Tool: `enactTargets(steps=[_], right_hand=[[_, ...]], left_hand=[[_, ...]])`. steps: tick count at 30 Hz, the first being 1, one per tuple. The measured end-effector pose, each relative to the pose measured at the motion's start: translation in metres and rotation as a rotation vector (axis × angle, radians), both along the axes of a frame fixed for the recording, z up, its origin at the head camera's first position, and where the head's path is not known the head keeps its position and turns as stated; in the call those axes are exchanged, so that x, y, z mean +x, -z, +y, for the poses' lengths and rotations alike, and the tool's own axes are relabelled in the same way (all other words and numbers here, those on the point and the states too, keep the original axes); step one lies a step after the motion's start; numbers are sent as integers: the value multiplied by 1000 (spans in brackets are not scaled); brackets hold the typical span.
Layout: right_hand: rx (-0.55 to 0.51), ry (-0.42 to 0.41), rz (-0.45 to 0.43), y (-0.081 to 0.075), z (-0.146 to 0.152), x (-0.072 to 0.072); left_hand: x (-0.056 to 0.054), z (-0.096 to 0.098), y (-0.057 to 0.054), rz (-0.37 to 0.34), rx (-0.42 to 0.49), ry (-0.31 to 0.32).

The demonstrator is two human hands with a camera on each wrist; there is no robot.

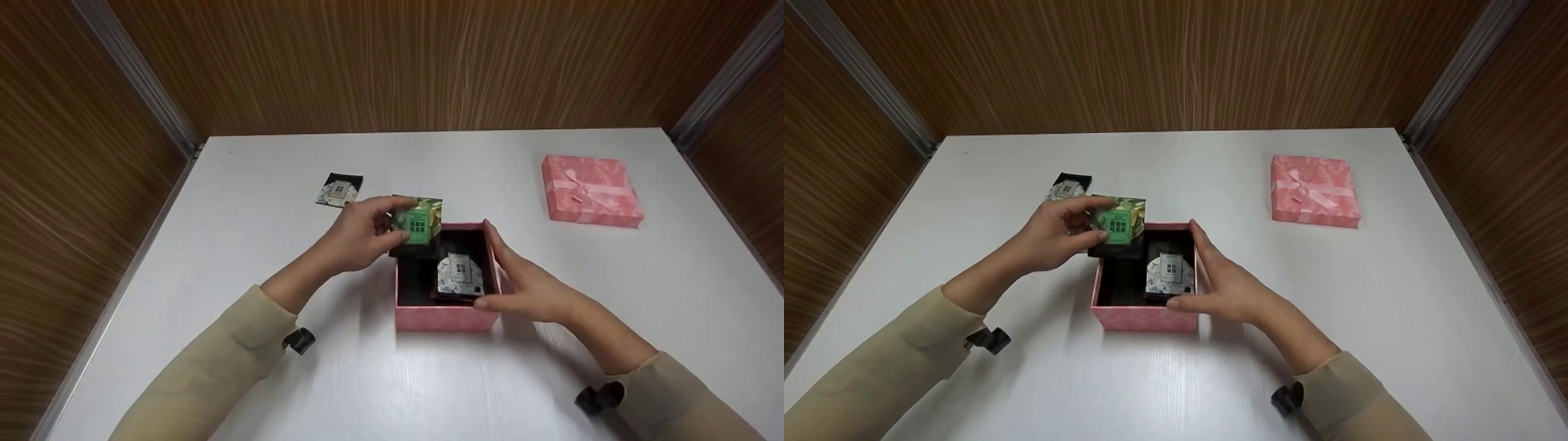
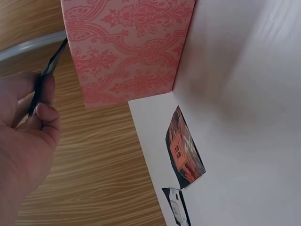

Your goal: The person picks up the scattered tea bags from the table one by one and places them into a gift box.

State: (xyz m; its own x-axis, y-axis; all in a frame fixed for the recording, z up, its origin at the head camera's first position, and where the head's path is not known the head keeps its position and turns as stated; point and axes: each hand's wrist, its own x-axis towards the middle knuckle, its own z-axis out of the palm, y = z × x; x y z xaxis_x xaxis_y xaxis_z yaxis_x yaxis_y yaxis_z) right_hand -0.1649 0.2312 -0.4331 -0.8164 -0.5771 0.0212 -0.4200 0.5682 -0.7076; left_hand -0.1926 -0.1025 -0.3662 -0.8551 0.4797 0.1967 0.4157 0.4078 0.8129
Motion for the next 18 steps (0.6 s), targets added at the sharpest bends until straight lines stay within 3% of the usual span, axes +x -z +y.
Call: enactTargets(steps=[18], right_hand=[[-35,-6,-20,-1,0,1]], left_hand=[[1,16,15,39,-104,32]])
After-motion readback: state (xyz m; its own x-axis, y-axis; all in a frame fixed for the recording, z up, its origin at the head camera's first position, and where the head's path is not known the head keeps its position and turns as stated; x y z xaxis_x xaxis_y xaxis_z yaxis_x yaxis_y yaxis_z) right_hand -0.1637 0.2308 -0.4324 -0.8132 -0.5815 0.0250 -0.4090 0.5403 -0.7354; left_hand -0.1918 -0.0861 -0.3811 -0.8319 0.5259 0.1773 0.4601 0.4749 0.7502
